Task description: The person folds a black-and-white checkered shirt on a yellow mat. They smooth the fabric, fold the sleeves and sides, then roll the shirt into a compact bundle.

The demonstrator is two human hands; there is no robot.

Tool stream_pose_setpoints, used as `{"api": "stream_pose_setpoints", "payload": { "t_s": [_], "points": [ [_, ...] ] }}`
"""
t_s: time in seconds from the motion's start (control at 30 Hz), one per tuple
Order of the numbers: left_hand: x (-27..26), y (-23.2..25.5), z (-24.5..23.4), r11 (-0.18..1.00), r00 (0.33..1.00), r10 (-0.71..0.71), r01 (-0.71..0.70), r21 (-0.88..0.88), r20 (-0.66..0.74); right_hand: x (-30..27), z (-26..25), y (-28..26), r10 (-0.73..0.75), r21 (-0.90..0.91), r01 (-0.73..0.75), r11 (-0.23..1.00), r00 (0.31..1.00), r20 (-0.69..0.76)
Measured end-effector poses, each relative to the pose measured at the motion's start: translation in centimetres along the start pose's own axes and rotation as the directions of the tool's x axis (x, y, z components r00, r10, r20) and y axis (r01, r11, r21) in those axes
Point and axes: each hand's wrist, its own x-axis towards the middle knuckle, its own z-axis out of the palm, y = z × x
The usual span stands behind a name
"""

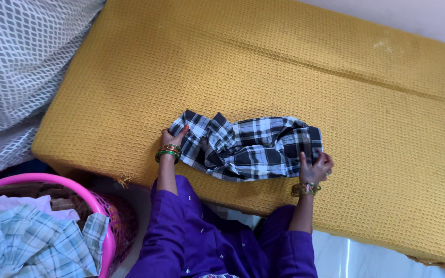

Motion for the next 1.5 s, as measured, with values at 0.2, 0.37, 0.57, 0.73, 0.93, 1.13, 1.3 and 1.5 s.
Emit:
{"api": "stream_pose_setpoints", "payload": {
  "t_s": [0.2, 0.37, 0.57, 0.73, 0.93, 1.13, 1.3, 1.5],
  "points": [
    [1.3, 0.4, 2.0, 0.961, 0.992, 0.111, -0.12, 0.247, 0.053, 3.2, 0.5, 0.9, 0.436, 0.114, -0.486, 0.866, 0.847, 0.304],
    [1.2, 0.4, 3.1, 0.858, 0.936, 0.351, -0.334, 0.389, 0.031, 3.0, -2.3, 3.0, 0.536, 0.165, -0.597, 0.785, 0.788, 0.302],
    [-0.4, 0.4, 1.0, 0.943, 0.946, 0.323, -0.321, 0.086, -0.013, 0.6, -7.2, 4.9, 0.524, -0.243, -0.474, 0.846, 0.825, 0.214],
    [-0.7, 1.2, 0.2, 0.948, 0.949, 0.315, -0.314, 0.057, -0.001, 0.5, -4.8, -2.2, 0.19, 0.144, -0.232, 0.962, 0.948, 0.256],
    [-0.5, 1.4, 0.0, 0.911, 0.935, 0.354, -0.339, -0.236, 0.024, -8.5, 0.8, -17.7, -0.516, 0.441, 0.288, 0.85, 0.628, 0.583],
    [-0.1, 1.0, -2.6, 0.907, 0.897, 0.396, -0.416, -0.073, -0.197, -6.3, -2.2, -12.7, -0.533, 0.7, -0.256, 0.667, 0.493, 0.688],
    [0.3, 0.6, -3.0, 0.935, 0.905, 0.354, -0.352, 0.051, -0.237, -2.2, -9.3, -6.2, -0.552, 0.53, 0.157, 0.833, 0.17, 0.816],
    [1.6, -0.2, -2.2, 0.964, 0.944, 0.253, -0.227, 0.14, -0.212, 1.4, -15.3, -3.0, -0.121, 0.249, -0.201, 0.947, 0.496, 0.86]
  ]
}}
